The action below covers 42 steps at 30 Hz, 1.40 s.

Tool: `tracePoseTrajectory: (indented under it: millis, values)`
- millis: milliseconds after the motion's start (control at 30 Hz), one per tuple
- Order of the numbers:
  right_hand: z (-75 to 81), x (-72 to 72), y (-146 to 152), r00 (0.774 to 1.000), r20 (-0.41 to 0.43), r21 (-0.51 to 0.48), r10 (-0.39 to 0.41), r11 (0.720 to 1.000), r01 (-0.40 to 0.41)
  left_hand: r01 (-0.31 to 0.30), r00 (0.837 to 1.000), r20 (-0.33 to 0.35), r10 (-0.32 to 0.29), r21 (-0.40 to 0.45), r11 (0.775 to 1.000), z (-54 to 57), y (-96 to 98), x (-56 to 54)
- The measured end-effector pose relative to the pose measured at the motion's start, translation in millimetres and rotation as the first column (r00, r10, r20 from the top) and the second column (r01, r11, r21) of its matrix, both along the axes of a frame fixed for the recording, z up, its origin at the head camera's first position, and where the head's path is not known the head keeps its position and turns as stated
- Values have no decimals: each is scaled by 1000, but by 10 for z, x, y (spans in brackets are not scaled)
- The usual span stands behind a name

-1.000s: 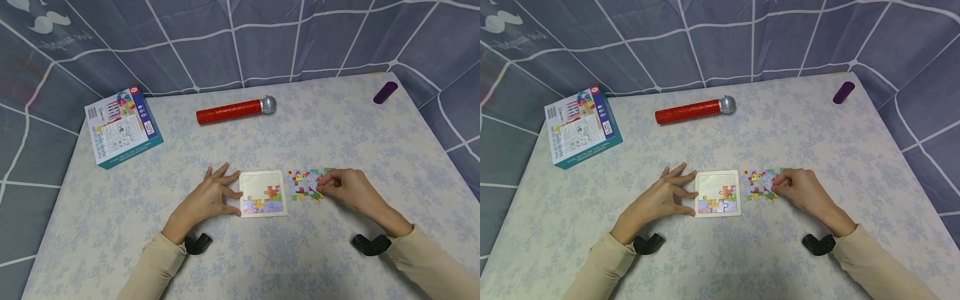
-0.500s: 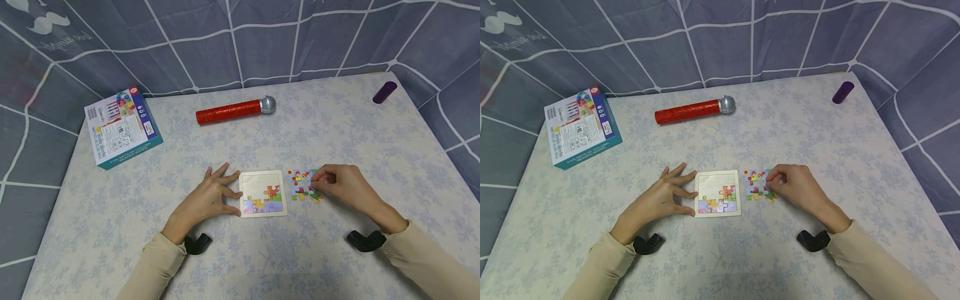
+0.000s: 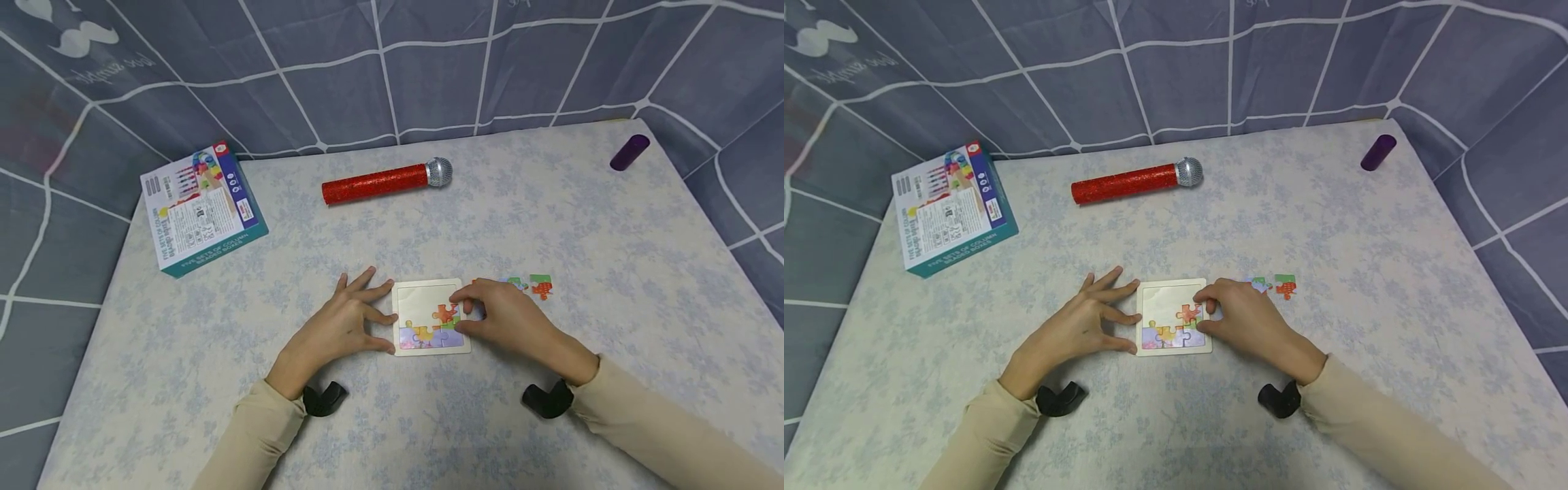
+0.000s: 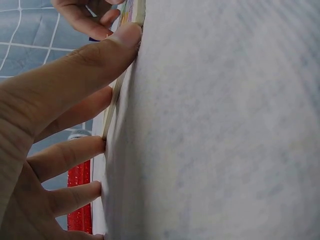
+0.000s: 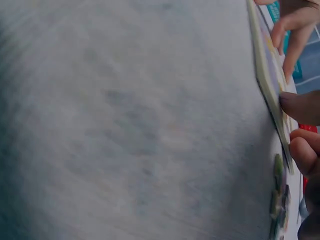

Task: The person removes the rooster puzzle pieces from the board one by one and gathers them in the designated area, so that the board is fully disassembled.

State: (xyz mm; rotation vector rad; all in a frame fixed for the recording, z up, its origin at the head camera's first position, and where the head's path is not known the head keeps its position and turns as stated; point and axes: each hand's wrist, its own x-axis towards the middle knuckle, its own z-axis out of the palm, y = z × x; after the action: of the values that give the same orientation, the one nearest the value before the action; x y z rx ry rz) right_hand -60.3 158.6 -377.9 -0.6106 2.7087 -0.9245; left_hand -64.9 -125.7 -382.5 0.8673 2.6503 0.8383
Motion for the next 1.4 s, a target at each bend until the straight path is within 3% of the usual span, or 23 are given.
tracePoseTrajectory:
  millis: [233,533,700,900,1233,1400]
  values:
    - [-4,26,-43,999,-7,36,-39,999,39,4,1000,0,-4,-9,1000,6,-2,-6]
    - [-3,22,-68,998,-1,-16,-59,998,59,-1,1000,1,1,-3,1000,1,2,1]
    - [-5,31,-70,997,66,-88,-29,995,35,-1,1000,1,1,0,1000,-6,4,3]
    - [-24,16,-54,997,80,-143,-5,990,16,0,1000,3,0,2,1000,-7,4,4]
    - [9,-42,-71,988,147,-97,49,995,-35,-1,1000,2,1,4,1000,4,7,3]
    - [26,-40,-66,990,139,-137,38,990,-19,-2,1000,11,2,4,1000,0,5,2]
